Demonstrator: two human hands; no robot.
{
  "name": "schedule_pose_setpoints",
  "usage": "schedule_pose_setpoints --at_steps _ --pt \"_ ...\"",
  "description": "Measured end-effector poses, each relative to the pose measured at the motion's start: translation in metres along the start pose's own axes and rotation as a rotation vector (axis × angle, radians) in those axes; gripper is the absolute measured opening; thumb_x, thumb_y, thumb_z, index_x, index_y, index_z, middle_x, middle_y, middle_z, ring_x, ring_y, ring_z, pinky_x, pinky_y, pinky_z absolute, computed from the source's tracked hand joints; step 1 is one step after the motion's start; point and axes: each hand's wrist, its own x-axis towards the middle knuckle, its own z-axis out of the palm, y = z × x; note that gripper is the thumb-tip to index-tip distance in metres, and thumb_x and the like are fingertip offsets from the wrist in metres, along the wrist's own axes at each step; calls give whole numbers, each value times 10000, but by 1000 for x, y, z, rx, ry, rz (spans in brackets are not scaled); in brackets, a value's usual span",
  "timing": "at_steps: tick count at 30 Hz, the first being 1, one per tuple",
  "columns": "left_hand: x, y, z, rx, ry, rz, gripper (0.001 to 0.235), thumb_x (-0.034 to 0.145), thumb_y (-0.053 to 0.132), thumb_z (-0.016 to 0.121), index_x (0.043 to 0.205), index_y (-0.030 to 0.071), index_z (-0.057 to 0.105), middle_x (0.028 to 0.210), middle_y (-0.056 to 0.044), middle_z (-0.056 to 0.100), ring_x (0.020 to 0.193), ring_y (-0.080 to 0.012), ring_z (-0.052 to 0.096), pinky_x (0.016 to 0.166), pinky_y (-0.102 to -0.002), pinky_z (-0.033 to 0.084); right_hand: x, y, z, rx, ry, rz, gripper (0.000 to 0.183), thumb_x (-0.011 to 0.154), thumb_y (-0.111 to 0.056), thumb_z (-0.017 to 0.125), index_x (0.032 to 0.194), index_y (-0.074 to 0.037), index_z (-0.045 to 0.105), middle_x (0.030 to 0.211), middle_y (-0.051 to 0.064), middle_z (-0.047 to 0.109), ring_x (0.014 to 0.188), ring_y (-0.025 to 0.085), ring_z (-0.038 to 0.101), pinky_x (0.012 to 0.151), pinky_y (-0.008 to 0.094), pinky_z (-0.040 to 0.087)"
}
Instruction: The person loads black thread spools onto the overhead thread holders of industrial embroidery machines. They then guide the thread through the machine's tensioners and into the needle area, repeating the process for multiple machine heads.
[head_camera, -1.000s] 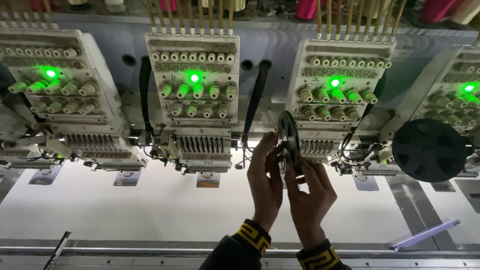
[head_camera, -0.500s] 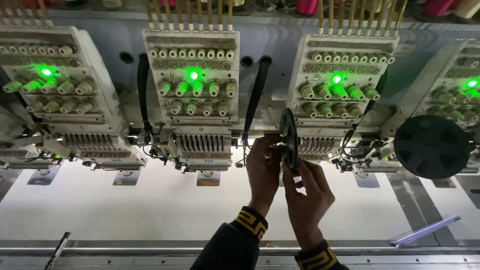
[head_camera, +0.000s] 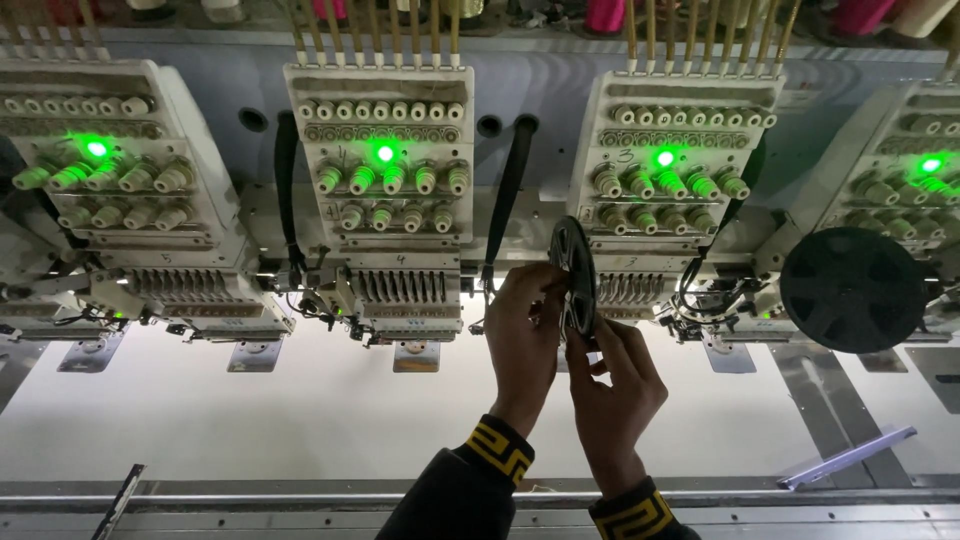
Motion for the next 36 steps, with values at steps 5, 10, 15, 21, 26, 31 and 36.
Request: schedule_pose_setpoints --at_steps 5,10,15,21,26,31,36 --pt "-5 -4 2 45 49 37 180 948 4 597 1053 61 731 1057 -49 700 928 -200 700 664 -296 596 2 -4 -1 -5 -18 7 168 894 -54 802 1048 -18 746 942 73 713 693 139 644 546 246 587" --pt "-3 -5 4 4 70 23 158 943 14 637 1042 61 751 1019 -51 708 884 -185 695 681 -277 588 -1 -2 0 -11 -24 -10 196 906 -93 798 1078 -16 746 880 53 685 665 125 621 535 233 572" --pt "-1 -10 4 -44 32 -3 171 963 59 596 1045 76 745 1037 -47 710 877 -190 705 667 -290 592 -4 1 1 -8 -14 -14 195 891 -60 810 1069 -19 743 939 73 705 706 145 627 548 239 584" --pt "-2 -15 3 -69 18 -43 181 948 34 626 1087 63 738 1048 -44 719 816 -176 710 610 -255 592 -9 0 2 39 -24 3 267 889 -36 810 1141 5 732 953 101 695 743 161 635 562 243 603" --pt "-1 -17 -4 -56 0 2 189 957 35 609 1087 101 728 1080 -46 729 890 -192 729 620 -275 586 -13 4 6 33 -15 -11 242 890 -8 814 1114 25 730 963 129 698 741 179 645 559 255 588" --pt "-7 -30 -13 -52 -17 -1 230 969 30 608 1148 134 710 1108 -28 715 946 -188 716 620 -283 598 -17 2 2 58 -29 46 250 928 -75 760 1154 23 712 1013 137 688 663 152 638 532 238 534" --pt "-27 -52 -23 12 27 -146 145 975 100 609 1033 154 731 1050 -6 758 853 -146 724 527 -258 570 -40 15 3 150 -50 229 312 1069 -119 470 1264 25 667 973 117 694 635 163 678 495 234 493"
